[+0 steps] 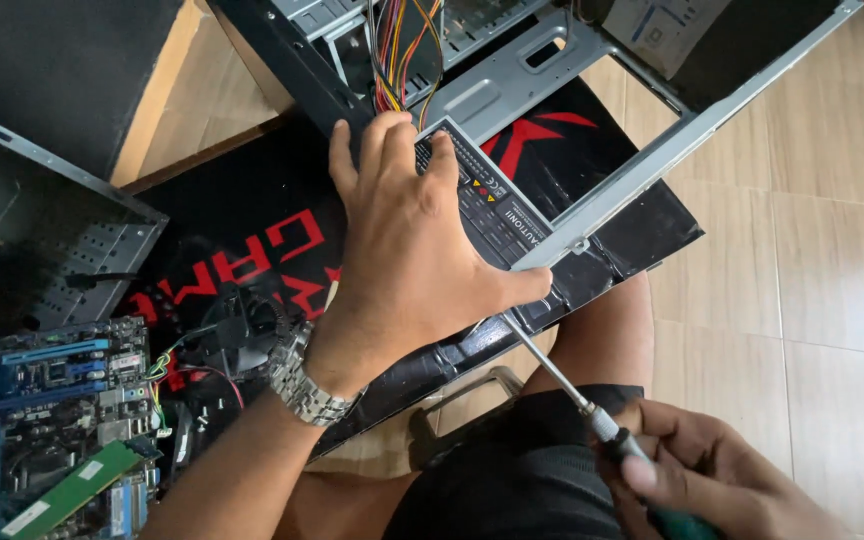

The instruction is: The person is disassembling a computer, unscrewing the power supply, cleaning a cooling fan with a brush, and handling the motherboard.

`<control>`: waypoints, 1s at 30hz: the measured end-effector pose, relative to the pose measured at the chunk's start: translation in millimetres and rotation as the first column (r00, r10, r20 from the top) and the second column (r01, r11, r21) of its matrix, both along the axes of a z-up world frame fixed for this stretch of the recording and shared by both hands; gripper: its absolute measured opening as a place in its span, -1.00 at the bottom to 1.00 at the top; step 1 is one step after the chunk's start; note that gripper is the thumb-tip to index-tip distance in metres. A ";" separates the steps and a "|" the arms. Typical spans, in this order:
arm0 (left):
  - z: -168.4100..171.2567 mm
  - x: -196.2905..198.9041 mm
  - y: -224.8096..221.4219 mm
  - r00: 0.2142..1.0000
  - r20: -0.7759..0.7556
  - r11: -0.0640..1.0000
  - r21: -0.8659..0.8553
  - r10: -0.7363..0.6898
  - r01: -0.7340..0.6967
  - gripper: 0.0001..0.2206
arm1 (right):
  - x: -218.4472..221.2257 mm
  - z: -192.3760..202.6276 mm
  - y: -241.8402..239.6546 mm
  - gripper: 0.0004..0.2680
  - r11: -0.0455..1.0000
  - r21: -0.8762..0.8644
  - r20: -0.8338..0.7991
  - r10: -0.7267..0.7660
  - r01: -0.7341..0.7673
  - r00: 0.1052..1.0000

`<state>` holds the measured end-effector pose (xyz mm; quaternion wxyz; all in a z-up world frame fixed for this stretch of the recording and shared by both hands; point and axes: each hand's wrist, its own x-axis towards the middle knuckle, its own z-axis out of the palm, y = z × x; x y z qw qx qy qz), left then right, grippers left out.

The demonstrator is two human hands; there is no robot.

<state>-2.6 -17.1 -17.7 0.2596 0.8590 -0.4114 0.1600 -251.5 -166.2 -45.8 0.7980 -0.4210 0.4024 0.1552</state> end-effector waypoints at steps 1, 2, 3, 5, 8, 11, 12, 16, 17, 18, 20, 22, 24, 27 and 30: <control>-1.4 -0.6 1.0 1.000 0.002 1.000 -0.001 -0.001 0.001 0.03 | 0.4 1.8 0.9 -0.79 0.999 -0.050 -0.032 -0.012 0.010 0.999; -1.6 -1.5 1.7 1.000 -0.001 1.000 -0.004 -0.001 0.001 0.03 | -1.7 0.3 3.0 -0.79 0.999 -0.053 -0.035 -0.013 0.011 0.999; -1.3 -1.4 1.5 1.000 0.001 1.000 0.006 0.002 -0.002 0.06 | -3.0 -1.2 4.4 -0.78 0.999 -0.035 -0.014 -0.012 0.012 1.000; -1.3 -1.6 0.6 1.000 0.001 1.000 0.014 0.001 -0.002 0.09 | -5.9 -4.1 6.8 -0.75 1.000 0.002 0.028 -0.014 0.014 1.000; -2.3 -2.0 0.8 1.000 0.023 1.000 -0.017 0.008 -0.007 0.08 | -8.3 -9.1 10.2 -0.71 0.999 0.036 0.067 -0.012 0.010 0.998; -3.1 -1.7 1.4 1.000 0.010 1.000 -0.009 0.002 -0.002 0.09 | -8.5 -15.2 11.1 -0.81 0.978 0.105 -0.194 -0.155 0.178 0.969; -3.2 -1.9 1.4 1.000 0.022 1.000 -0.020 0.002 -0.001 0.08 | -10.0 -17.1 10.1 -0.82 0.985 0.102 -0.140 -0.127 0.142 0.982; -3.6 -2.7 1.9 0.999 0.042 0.999 -0.035 0.003 -0.002 0.08 | -16.9 -24.0 7.2 -0.81 0.997 0.076 0.078 -0.012 0.006 0.997; -3.6 -2.8 2.1 0.999 0.042 0.999 -0.037 0.005 -0.004 0.08 | -10.3 -17.0 10.4 -0.81 0.997 0.075 0.078 -0.009 0.004 0.997; -3.7 -2.9 2.2 0.999 0.037 0.999 -0.035 0.006 -0.005 0.08 | -3.6 -10.0 13.6 -0.78 0.985 0.070 -0.140 -0.144 0.155 0.980; -3.9 -2.4 2.1 0.999 0.033 0.999 -0.034 0.010 -0.009 0.09 | 1.4 -4.3 14.6 -0.71 0.956 0.046 -0.352 -0.257 0.291 0.900; -4.7 -2.2 2.0 1.000 0.026 1.000 -0.015 0.012 -0.012 0.11 | -4.4 -6.4 13.6 -0.66 0.986 -0.001 -0.156 -0.163 0.165 0.974; -2.6 -1.5 2.1 1.000 0.030 1.000 -0.015 0.009 -0.009 0.10 | -3.8 -11.5 8.3 -0.76 0.986 0.023 -0.169 -0.159 0.165 0.973; -2.1 -2.9 3.6 1.000 0.027 1.000 -0.021 0.002 -0.002 0.09 | -3.9 -13.6 7.9 -0.72 0.977 0.031 -0.273 -0.193 0.209 0.942; -1.2 -4.4 4.9 1.000 0.030 0.999 -0.035 -0.010 0.011 0.10 | -17.1 -26.3 2.5 -0.74 0.991 0.026 -0.069 -0.132 0.134 0.989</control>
